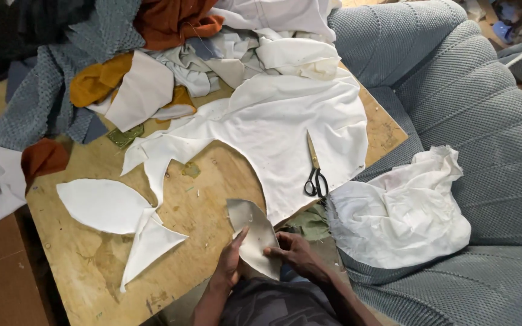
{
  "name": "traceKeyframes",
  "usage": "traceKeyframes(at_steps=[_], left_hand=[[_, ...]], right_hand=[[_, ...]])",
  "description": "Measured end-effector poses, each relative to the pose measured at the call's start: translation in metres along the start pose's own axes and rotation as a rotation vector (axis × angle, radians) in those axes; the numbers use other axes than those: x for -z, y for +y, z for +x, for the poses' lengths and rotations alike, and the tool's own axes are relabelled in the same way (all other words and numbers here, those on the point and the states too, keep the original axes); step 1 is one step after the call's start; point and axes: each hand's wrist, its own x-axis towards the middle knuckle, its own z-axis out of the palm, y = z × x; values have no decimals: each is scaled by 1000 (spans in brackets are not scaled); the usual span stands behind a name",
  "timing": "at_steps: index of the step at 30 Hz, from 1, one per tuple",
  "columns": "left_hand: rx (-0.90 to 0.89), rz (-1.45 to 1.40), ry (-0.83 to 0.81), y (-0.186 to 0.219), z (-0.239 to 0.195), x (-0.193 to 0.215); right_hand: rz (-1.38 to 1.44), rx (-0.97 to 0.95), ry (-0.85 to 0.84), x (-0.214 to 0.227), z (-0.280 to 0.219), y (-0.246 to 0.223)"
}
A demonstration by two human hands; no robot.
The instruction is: Cutting out fabric patterns using scissors and a template on a workbench
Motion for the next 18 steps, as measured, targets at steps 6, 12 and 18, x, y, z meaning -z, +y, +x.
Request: traceKeyframes(at_steps=[6,12,18], left_hand=[[-395,3,-29,40,113,-9],[-728,324,-134,99,109,-98],[-517,539,204,115,235,-47]], right_hand=[[-324,-47,245,33,-2,-7],[-496,234,405,60,36,-51],[-562,163,500,121,119,4]])
